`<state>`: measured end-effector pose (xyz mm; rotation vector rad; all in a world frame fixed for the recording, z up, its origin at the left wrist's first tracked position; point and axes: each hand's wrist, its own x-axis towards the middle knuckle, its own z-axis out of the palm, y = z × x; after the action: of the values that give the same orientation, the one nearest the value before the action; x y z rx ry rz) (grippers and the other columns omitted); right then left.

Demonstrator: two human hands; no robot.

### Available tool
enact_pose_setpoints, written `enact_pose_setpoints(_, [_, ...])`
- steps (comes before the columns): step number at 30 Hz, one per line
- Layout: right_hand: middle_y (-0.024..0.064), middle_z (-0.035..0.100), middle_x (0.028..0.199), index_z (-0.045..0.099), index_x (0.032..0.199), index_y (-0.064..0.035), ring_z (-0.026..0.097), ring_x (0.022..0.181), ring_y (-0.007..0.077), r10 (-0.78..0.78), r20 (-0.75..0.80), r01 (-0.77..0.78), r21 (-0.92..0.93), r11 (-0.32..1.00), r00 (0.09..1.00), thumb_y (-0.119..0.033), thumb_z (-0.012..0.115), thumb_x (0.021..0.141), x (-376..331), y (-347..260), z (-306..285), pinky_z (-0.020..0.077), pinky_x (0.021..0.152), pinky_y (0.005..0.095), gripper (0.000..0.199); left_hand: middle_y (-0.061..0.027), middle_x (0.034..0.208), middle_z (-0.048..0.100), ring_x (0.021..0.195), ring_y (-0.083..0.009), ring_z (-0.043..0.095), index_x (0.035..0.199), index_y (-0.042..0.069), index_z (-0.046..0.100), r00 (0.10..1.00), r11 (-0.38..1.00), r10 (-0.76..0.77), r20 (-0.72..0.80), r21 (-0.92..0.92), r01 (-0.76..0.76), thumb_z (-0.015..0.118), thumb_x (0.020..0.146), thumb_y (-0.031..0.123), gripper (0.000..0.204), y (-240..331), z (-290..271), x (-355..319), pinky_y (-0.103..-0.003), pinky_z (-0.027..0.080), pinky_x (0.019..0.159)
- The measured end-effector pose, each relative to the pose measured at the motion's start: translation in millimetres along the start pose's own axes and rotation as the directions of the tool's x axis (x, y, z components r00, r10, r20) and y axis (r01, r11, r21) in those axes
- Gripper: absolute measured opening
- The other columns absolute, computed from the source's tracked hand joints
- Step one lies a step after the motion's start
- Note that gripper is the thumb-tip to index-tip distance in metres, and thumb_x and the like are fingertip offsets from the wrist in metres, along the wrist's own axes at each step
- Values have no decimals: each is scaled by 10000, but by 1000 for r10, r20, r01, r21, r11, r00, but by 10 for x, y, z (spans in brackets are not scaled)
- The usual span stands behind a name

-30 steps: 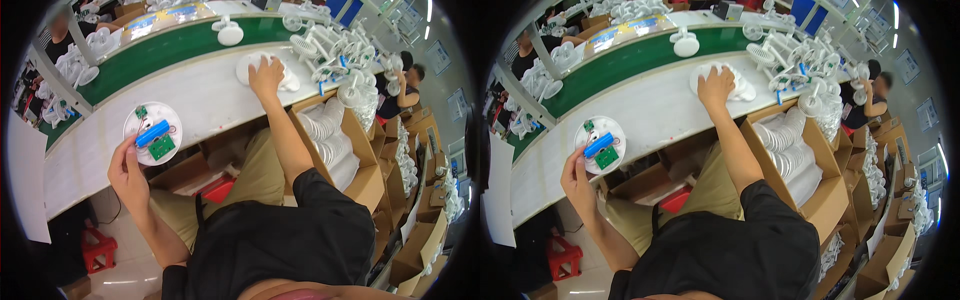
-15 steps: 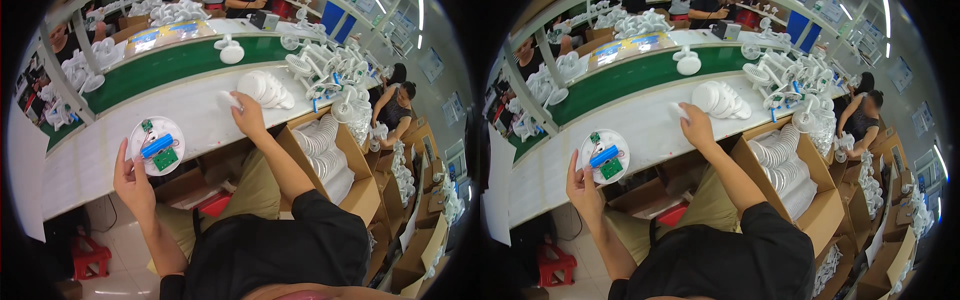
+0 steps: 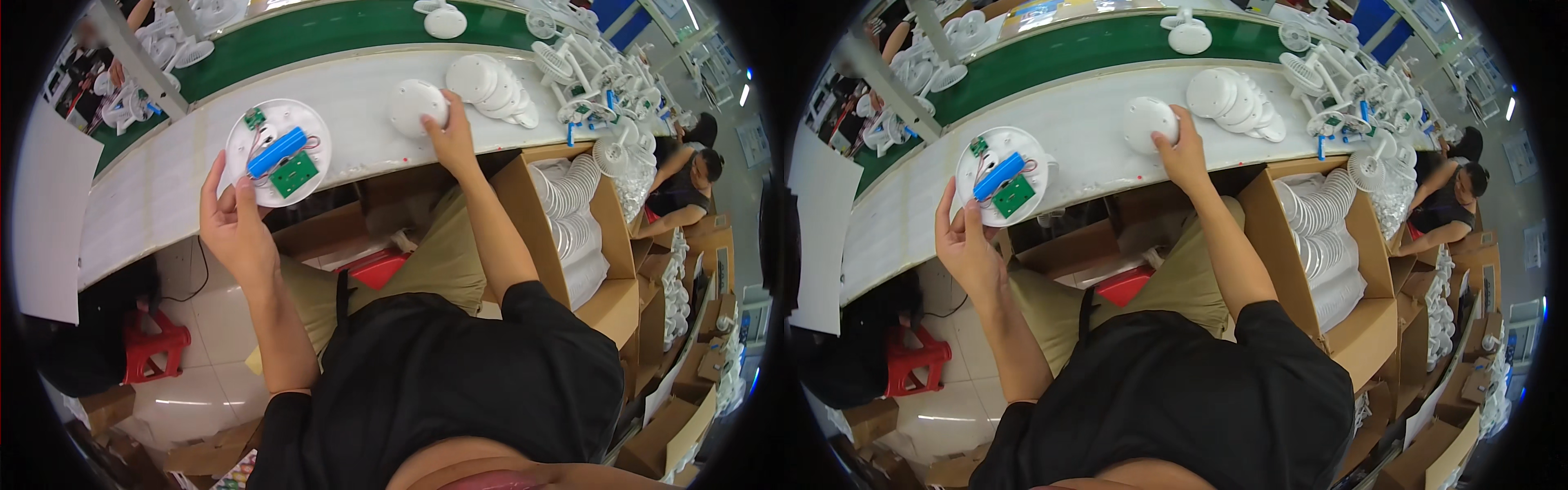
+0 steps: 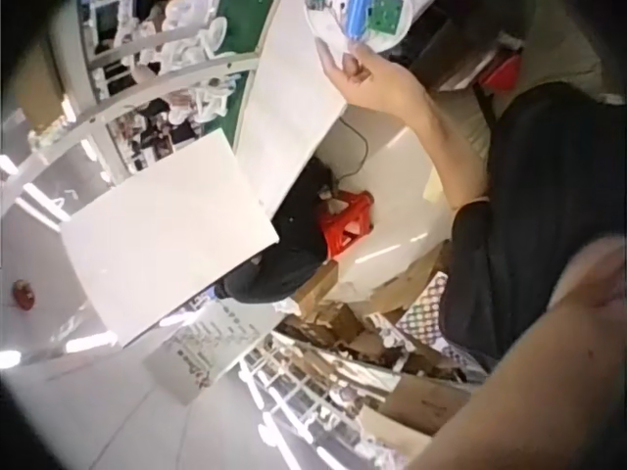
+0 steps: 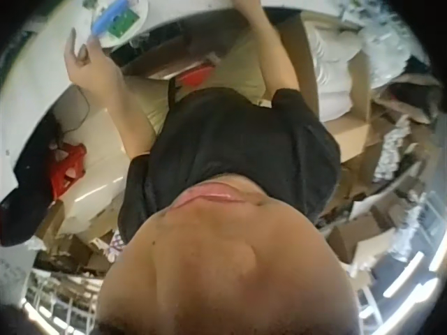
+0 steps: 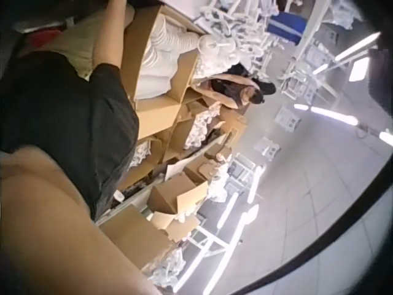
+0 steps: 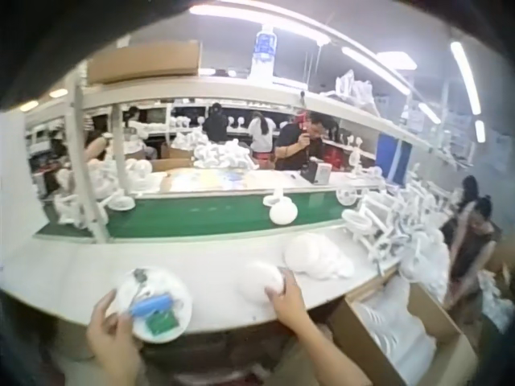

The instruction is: Assembling and inspecting small portable fans and electronic components on an industrial assembly line.

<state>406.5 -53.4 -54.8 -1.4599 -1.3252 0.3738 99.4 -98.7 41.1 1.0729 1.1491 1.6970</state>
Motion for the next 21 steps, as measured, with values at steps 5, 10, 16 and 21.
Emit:
enact_pose_setpoints(5, [177, 565, 1233, 438, 1348, -6, 555, 1087, 256, 156, 119, -195, 667, 719, 981, -34, 597, 876, -321, -784, -85, 449, 953, 331, 499, -167, 934, 699, 778, -135, 639, 1312, -5, 545, 1000, 999, 26, -7, 29, -26, 567, 915, -28, 399, -83, -33, -171, -201, 534, 675])
enact_pose_setpoints(10, [161, 566, 1236, 439, 1353, 7, 551, 1088, 222, -1, 268, -191, 686, 702, 963, -23, 595, 886, -594, -1465, 22, 452, 952, 314, 494, -150, 917, 699, 742, -111, 611, 1293, -8, 562, 993, 992, 90, 74, 86, -96, 575, 901, -41, 393, -14, 104, -316, -181, 496, 640])
enact_pose_setpoints(16, [148, 571, 1215, 457, 1340, 6, 552, 1075, 218, -112, 294, -127, 683, 719, 949, -9, 604, 875, -588, -1538, 169, 453, 951, 313, 487, -145, 906, 697, 729, -110, 606, 1276, -13, 574, 987, 981, 148, 67, 119, -155, 579, 889, -49, 388, -106, 76, -349, -179, 487, 630])
enact_pose_setpoints(21, [145, 567, 1204, 474, 1327, 8, 548, 1074, 221, -107, 323, -193, 764, 616, 940, -23, 609, 882, -575, -1544, 89, 455, 952, 322, 466, -143, 917, 696, 731, -118, 614, 1258, -16, 587, 985, 977, 151, 77, 137, -161, 579, 889, -44, 371, -93, 81, -349, -184, 495, 644])
